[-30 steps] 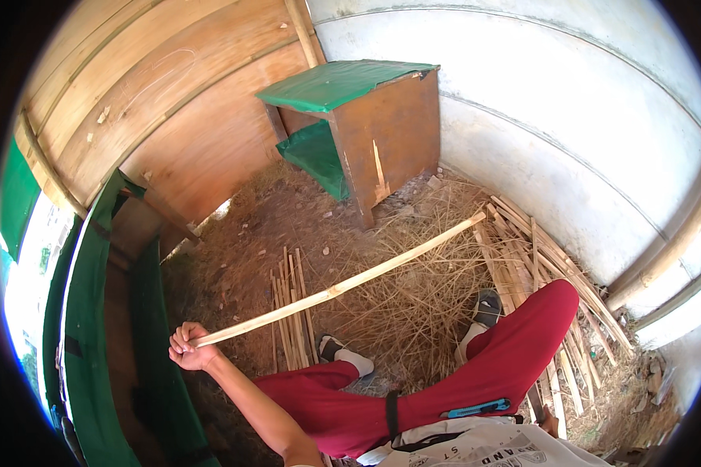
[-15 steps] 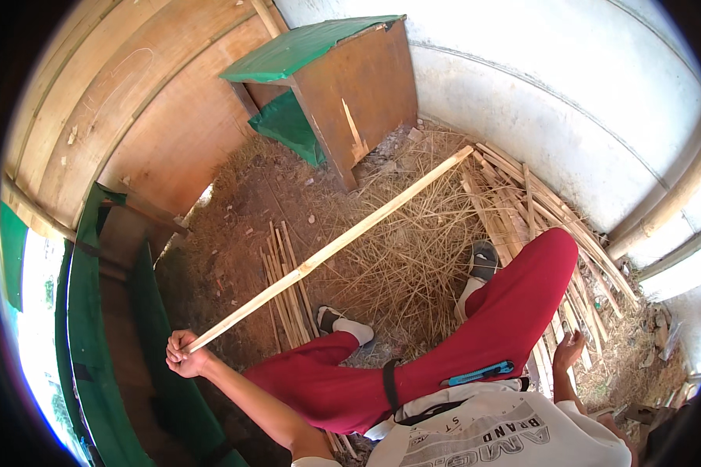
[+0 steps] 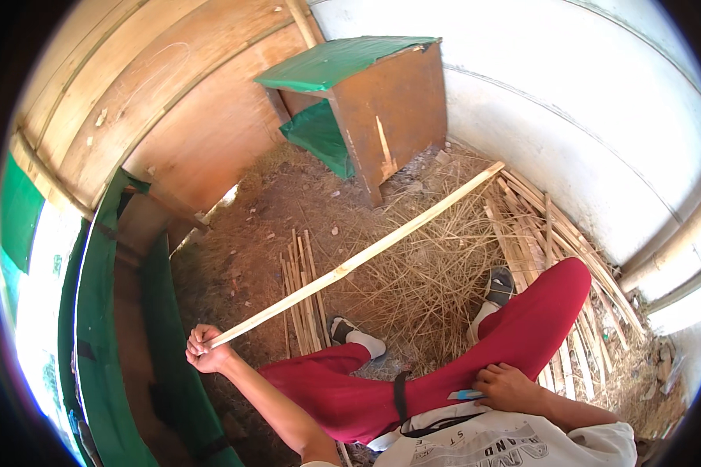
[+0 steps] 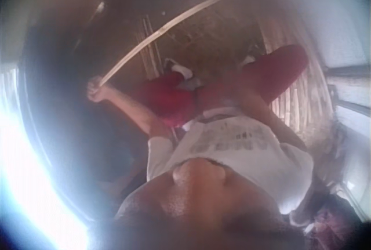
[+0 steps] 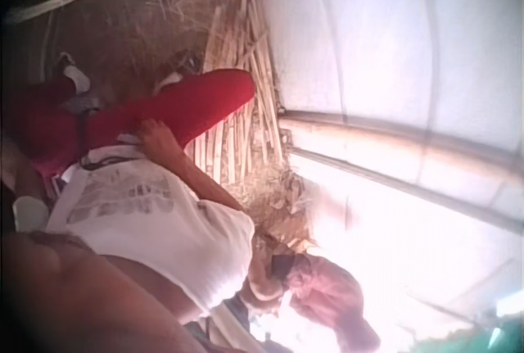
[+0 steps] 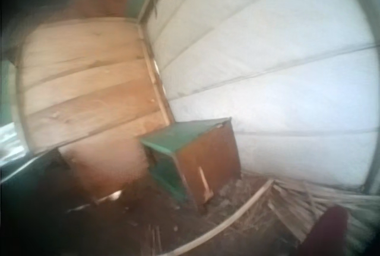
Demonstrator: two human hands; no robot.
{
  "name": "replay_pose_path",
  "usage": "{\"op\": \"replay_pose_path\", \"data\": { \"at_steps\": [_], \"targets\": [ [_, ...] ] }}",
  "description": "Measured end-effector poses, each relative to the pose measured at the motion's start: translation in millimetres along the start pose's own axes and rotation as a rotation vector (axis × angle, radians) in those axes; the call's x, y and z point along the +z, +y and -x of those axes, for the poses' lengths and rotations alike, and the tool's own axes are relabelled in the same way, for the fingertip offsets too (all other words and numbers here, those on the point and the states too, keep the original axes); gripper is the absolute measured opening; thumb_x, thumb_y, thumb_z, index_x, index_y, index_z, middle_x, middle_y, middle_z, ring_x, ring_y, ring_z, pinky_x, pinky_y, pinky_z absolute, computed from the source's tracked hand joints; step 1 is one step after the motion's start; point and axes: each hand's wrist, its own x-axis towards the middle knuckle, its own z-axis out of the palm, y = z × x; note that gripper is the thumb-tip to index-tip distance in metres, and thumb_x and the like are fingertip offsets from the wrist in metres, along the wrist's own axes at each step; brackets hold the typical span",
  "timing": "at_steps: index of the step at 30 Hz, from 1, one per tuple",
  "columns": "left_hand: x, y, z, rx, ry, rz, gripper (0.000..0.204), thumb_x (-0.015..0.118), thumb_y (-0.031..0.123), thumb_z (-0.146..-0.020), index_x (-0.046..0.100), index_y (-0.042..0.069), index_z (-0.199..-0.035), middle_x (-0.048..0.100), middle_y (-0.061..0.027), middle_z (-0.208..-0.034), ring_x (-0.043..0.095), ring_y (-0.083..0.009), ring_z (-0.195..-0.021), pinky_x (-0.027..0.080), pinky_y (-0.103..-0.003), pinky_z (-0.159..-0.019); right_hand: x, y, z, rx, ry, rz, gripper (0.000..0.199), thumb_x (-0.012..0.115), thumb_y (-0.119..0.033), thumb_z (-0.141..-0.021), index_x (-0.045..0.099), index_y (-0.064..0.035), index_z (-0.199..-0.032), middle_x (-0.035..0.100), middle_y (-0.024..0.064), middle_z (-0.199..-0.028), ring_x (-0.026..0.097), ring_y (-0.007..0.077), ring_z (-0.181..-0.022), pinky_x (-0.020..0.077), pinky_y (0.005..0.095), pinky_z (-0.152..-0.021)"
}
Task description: The person sits on the ground and uses a knife to shave and shape a long wooden stick. They repeatedly scrape the surface of the wood to remove bark and smooth the edges, occasionally rotating the stick to work on different sides. The person also uses a small blue tool to scrape the wood further.
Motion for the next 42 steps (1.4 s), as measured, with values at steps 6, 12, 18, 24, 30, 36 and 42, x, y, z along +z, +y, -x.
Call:
{"op": "replay_pose_path", "data": {
  "at_steps": [6,12,18,24,30,36,42],
  "targets": [
    [-2,16,4,-0.021,-0.054,0.069,0.029,0.055,0.001,-0.072,0.037,0.015,-0.053,0.036,0.0016,-0.049,0.034,-0.0112,-0.044,0.038,-0.028,-0.062,-51,-3,-5,0.279,-0.107,-0.509,0.022,0.068,-0.024,-0.090,0.062,-0.0026,-0.092,0.065,0.0105,-0.089,0.067,0.0279,-0.083,0.0527,0.0417,-0.075],
    [-13,23,17,0.011,-0.008,0.015,0.023,0.052,-0.001,-0.067,0.038,0.014,-0.056,0.031,0.0022,-0.050,0.033,-0.0106,-0.046,0.036,-0.028,-0.062,-89,46,-58,0.608,0.690,-0.968,0.019,0.054,-0.023,-0.103,0.045,-0.0060,-0.106,0.048,-0.0004,-0.072,0.049,0.0080,-0.058,0.0455,0.0256,-0.052],
    [0,19,58,0.066,0.093,-0.131,0.013,0.050,0.004,-0.062,0.039,0.011,-0.060,0.031,-0.0020,-0.049,0.034,-0.0138,-0.046,0.037,-0.030,-0.065,-81,67,-168,0.639,0.799,-1.478,0.058,0.072,-0.039,-0.091,0.058,0.0104,-0.118,0.062,0.0088,-0.087,0.063,0.0164,-0.082,0.0556,0.0286,-0.062],
    [-8,-16,96,-0.057,0.078,-0.202,0.016,0.053,0.003,-0.071,0.043,0.009,-0.061,0.035,-0.0033,-0.052,0.038,-0.0145,-0.049,0.047,-0.030,-0.079,-90,67,-234,0.649,1.008,-1.703,0.037,0.069,-0.026,-0.095,0.060,0.0061,-0.112,0.064,0.0165,-0.108,0.066,0.0226,-0.102,0.0593,0.0329,-0.079],
    [27,-97,105,-0.220,0.360,-0.645,0.053,0.054,0.003,-0.074,0.054,-0.001,-0.127,0.061,-0.0138,-0.096,0.058,-0.0246,-0.096,0.039,-0.046,-0.107,-162,106,-250,0.737,1.068,-1.698,0.017,0.065,-0.017,-0.097,0.062,-0.0017,-0.103,0.064,0.0088,-0.101,0.066,0.0191,-0.096,0.0618,0.0337,-0.082],
    [17,-129,91,0.055,-0.412,-2.239,0.053,0.068,0.016,-0.090,0.050,0.004,-0.138,0.046,-0.0203,-0.142,0.040,-0.0353,-0.137,0.031,-0.053,-0.113,-188,165,-234,0.509,1.366,-1.668,0.015,0.063,-0.014,-0.098,0.058,-0.0028,-0.106,0.063,0.0088,-0.102,0.066,0.0178,-0.100,0.0631,0.0344,-0.082],
    [20,-213,84,-0.028,-1.220,-2.279,0.051,0.080,0.023,-0.080,0.061,0.003,-0.124,0.060,-0.0148,-0.126,0.048,-0.0338,-0.130,0.034,-0.054,-0.110,-159,209,-230,0.539,1.394,-1.714,0.019,0.061,-0.014,-0.099,0.053,-0.0035,-0.112,0.060,0.0089,-0.113,0.065,0.0187,-0.101,0.0634,0.0373,-0.083]
  ]
}}
